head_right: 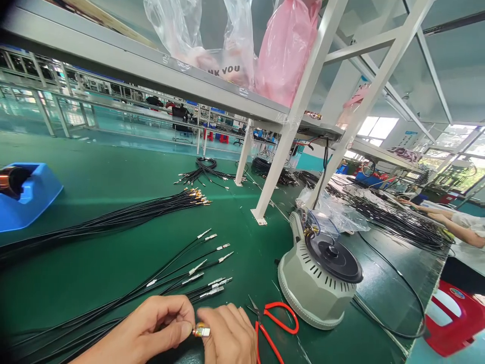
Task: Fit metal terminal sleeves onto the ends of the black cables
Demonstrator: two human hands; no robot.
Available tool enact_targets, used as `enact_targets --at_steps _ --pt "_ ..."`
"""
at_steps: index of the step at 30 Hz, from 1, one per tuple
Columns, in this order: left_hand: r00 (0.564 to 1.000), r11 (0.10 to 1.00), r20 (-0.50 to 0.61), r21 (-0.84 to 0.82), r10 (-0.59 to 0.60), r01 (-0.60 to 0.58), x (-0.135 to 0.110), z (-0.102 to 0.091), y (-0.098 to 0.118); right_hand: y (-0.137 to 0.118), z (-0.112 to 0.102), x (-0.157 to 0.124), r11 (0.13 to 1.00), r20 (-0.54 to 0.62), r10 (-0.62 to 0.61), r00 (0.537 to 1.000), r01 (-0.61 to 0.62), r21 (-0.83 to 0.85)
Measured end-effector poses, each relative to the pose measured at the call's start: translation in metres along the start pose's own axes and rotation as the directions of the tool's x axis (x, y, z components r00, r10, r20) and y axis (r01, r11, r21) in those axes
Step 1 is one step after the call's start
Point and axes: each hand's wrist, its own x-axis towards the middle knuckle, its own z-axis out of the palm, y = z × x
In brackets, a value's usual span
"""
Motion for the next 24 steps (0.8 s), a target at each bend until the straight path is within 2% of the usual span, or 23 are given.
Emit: enact_targets --at_steps 4,9,11,14,16,21,24 --pt "1.0 1.0 -0.016 0.024 -0.009 0.009 0.001 -0.001 0.001 -0.003 -0.006 0.0 0.985 -0.153 0.156 0.976 -0.144 0.09" --pt "1.0 1.0 -0.025 0.022 0.003 -0.002 0.002 -0.001 0.0 0.002 -0.005 -0.003 0.961 -0.061 0.203 0.977 -0.187 0.206" --pt "1.0 1.0 -0.02 0.006 0.006 -0.006 0.003 0.0 -0.001 0.003 -0.004 -0.003 0.959 -0.067 0.141 0.988 -0.119 0.258" --pt "1.0 1.0 -0.004 -0.031 -0.003 0.003 0.003 -0.001 -0.001 0.001 -0.004 0.0 0.952 -0.053 -0.088 0.995 0.099 0.29" --pt "1.0 0.999 -0.003 -0.041 -0.001 0.001 0.003 -0.001 -0.001 -0.001 -0.005 0.002 0.95 -0.015 -0.147 0.989 0.145 0.278" --pt "0.999 1.0 -0.037 0.006 0.022 -0.022 0.004 0.0 -0.001 0.0 -0.005 0.001 0.955 0.028 -0.007 1.0 -0.002 0.297" --pt "0.992 0.997 -0.111 0.053 0.053 -0.047 0.004 0.002 0.0 0.008 0.001 -0.003 0.902 0.121 0.148 0.982 -0.184 0.391"
